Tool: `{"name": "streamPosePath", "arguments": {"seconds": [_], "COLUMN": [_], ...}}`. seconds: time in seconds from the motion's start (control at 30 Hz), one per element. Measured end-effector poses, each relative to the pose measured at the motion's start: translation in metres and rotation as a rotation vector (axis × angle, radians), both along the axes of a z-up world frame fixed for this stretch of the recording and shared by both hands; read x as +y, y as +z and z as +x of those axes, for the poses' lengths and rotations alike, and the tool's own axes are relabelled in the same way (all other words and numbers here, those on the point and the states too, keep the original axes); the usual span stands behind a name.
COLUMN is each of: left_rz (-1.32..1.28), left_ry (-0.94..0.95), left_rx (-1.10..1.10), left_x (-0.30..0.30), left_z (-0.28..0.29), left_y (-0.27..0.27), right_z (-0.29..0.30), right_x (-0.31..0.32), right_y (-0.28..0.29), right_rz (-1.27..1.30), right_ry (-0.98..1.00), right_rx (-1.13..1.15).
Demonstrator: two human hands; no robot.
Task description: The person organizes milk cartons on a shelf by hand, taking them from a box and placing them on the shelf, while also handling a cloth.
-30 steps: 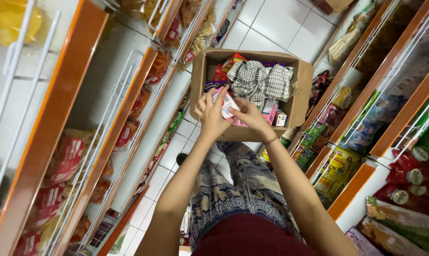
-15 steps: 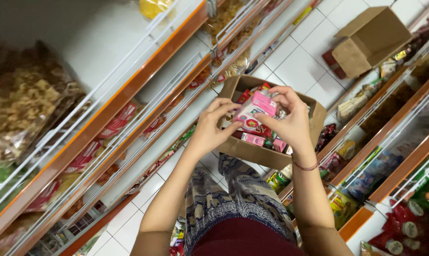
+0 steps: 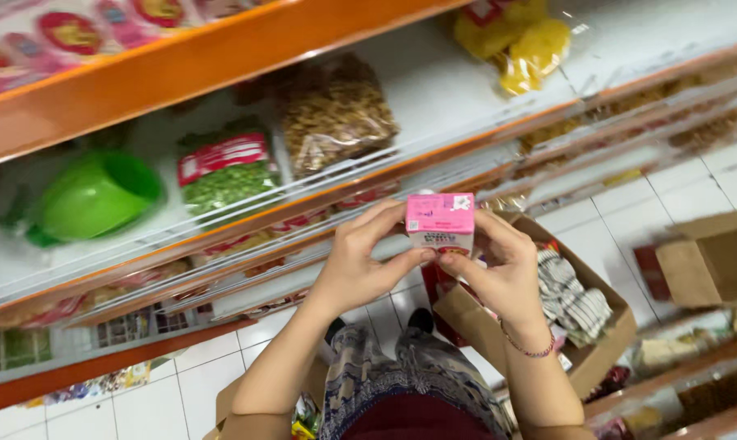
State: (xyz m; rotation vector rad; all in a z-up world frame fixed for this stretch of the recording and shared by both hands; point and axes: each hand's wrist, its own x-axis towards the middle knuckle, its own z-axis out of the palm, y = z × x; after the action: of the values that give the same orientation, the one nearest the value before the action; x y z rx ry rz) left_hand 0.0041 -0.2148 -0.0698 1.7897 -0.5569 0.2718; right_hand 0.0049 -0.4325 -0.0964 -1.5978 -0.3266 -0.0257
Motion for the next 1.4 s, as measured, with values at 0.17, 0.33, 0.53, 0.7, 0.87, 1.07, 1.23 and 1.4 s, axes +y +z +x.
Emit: {"name": "streamPosePath", "arguments": {"seconds": [0.17, 0.33, 0.53, 0.7, 0.87, 1.07, 1.23, 1.4], "left_rz": [0.065, 0.185, 0.285, 0.534, 0.837, 0.823, 0.776, 0.786], "left_ry": [0.219, 0.426, 0.562, 0.81, 0.954, 0.93, 0.906, 0.928], "left_rx": [-0.143, -0.286, -0.453, -0.637, -0.62, -0.635, -0.663, -0.691], "left_x": [0.076, 0.137, 0.2, 0.248, 0.268, 0.28, 0.285, 0.287], "left_z": [-0.035, -0.055, -0.066, -0.05, -0.021, -0.009, -0.005, -0.002], "left_y": [0.042, 0.073, 0.104, 0.128, 0.138, 0.132, 0.128, 0.128], "right_z": [0.01, 0.016, 0.022, 0.044, 0.062, 0.069, 0.062, 0.053], "right_x": [0.087, 0.168, 0.239, 0.281, 0.291, 0.291, 0.294, 0.295], "right_y": [0.029, 0.074, 0.122, 0.145, 0.149, 0.152, 0.164, 0.176], "right_rz": [0.039, -0.198, -0.072, -0.146, -0.103, 0.017, -0.17, -0.493], "right_ry": [0.113, 0.094, 0.185, -0.001, -0.009, 0.066, -0.044, -0.23], "right_rx": [-0.275, -0.503, -0.896, -1.137, -1.057, -0.87, -0.93, -1.046]}}
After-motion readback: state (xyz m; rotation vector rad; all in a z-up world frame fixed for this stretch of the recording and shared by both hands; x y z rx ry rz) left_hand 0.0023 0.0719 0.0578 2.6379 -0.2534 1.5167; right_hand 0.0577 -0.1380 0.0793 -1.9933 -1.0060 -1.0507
